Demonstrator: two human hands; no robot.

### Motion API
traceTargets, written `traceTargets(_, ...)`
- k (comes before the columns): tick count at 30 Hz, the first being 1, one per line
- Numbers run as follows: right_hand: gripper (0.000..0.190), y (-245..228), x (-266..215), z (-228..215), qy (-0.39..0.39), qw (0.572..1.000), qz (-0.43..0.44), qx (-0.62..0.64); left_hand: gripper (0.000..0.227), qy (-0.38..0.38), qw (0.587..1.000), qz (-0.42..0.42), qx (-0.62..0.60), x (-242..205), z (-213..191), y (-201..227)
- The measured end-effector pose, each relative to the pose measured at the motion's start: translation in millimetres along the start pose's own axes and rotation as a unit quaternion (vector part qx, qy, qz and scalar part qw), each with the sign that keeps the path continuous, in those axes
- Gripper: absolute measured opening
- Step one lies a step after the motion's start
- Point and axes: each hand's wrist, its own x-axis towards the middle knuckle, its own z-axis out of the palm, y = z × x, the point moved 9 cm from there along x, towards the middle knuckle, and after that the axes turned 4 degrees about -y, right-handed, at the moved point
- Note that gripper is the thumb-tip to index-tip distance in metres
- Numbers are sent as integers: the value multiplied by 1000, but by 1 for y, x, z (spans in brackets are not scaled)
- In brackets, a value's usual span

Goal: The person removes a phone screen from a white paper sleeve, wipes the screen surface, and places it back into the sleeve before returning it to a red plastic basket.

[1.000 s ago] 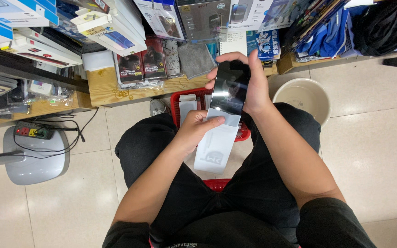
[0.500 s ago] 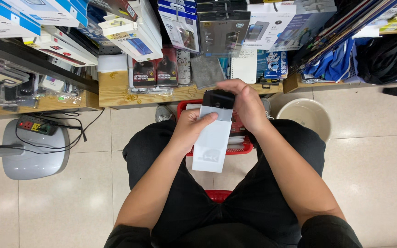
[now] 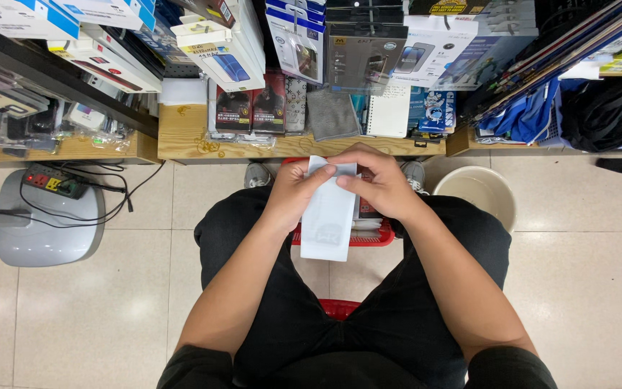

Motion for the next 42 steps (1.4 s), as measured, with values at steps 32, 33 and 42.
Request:
traceTargets(32,18,318,-105,3,216,908,358,-12,40,107,949,176,239,-42,8,77)
traceTargets(33,17,373,-119,2,228,898,368,-79,27,58,936,186,295,-42,25,65)
traceTargets(42,25,408,-130,102,193,767,611,25,66,-415,780,174,434,-135,157,-40)
